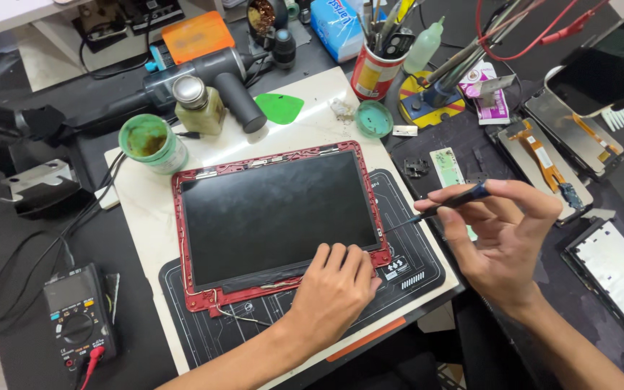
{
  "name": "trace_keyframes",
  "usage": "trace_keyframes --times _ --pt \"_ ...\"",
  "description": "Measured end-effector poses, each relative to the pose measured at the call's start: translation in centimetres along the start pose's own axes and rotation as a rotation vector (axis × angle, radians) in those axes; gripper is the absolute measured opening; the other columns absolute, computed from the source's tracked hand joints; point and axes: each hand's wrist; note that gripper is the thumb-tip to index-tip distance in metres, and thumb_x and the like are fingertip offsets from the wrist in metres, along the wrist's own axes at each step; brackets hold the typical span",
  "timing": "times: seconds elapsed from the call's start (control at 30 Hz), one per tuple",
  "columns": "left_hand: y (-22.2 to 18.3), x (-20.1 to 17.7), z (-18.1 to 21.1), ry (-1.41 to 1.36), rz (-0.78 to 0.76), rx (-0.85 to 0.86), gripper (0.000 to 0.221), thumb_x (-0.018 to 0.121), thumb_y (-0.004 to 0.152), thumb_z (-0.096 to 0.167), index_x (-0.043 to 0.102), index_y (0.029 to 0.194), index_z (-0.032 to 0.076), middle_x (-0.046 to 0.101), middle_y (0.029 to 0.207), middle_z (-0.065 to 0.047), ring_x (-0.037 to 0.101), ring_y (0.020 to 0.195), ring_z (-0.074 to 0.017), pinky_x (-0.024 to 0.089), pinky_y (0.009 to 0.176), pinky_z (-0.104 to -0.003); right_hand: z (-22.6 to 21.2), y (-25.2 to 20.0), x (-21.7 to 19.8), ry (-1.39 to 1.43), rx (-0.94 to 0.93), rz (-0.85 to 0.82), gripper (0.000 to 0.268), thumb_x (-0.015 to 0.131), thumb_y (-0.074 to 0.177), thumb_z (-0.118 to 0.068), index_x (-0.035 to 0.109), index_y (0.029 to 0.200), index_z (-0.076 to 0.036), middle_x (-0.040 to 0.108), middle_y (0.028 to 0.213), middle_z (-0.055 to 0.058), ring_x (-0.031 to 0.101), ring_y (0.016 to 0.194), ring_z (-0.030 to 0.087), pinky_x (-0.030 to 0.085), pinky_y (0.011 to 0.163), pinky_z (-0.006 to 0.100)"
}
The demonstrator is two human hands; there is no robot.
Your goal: The person removes the plastic frame from a laptop screen, handles small internal components with a screwdriver, and fits the screen back into the housing.
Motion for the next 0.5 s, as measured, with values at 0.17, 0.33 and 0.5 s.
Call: trace_keyframes --times 0.17,0.33,0.5 --pt "0.5 -0.6 -0.3 -0.162 -0.033 -0.074 0.028 0.071 0.092 0.025 0.067 0.091 -0.003 0.061 0.091 -0.014 0.057 0.088 -0.031 0.045 0.082 -0.043 1.1 0.0 0.2 0.002 -0.01 0.004 0.055 0.058 0.101 0.01 0.02 0.135 -0.011 0.062 0.122 0.024 0.075 0.106 0.031 0.067 0.092 0.039" --pt "1.2 -0.9 -0.5 -0.206 -0.026 -0.142 0.028 0.074 0.089 0.025 0.069 0.092 -0.002 0.06 0.089 -0.015 0.056 0.087 -0.0314 0.045 0.082 -0.043 1.5 -0.2 0.1 0.02 -0.017 -0.019 0.055 0.057 0.1 0.011 0.02 0.135 -0.011 0.062 0.122 0.024 0.075 0.107 0.03 0.067 0.093 0.039" --pt "1.5 -1.4 -0.7 -0.267 -0.048 -0.18 0.028 0.073 0.09 0.025 0.071 0.095 -0.003 0.061 0.091 -0.015 0.056 0.088 -0.0311 0.045 0.082 -0.043 1.6 -0.3 0.2 0.037 -0.034 -0.022 0.054 0.056 0.101 0.011 0.02 0.135 -0.012 0.062 0.122 0.024 0.075 0.107 0.03 0.067 0.094 0.04"
Point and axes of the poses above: each hand's wrist, its own y-axis towards the middle knuckle, its own x-axis out of the palm, z = x × y
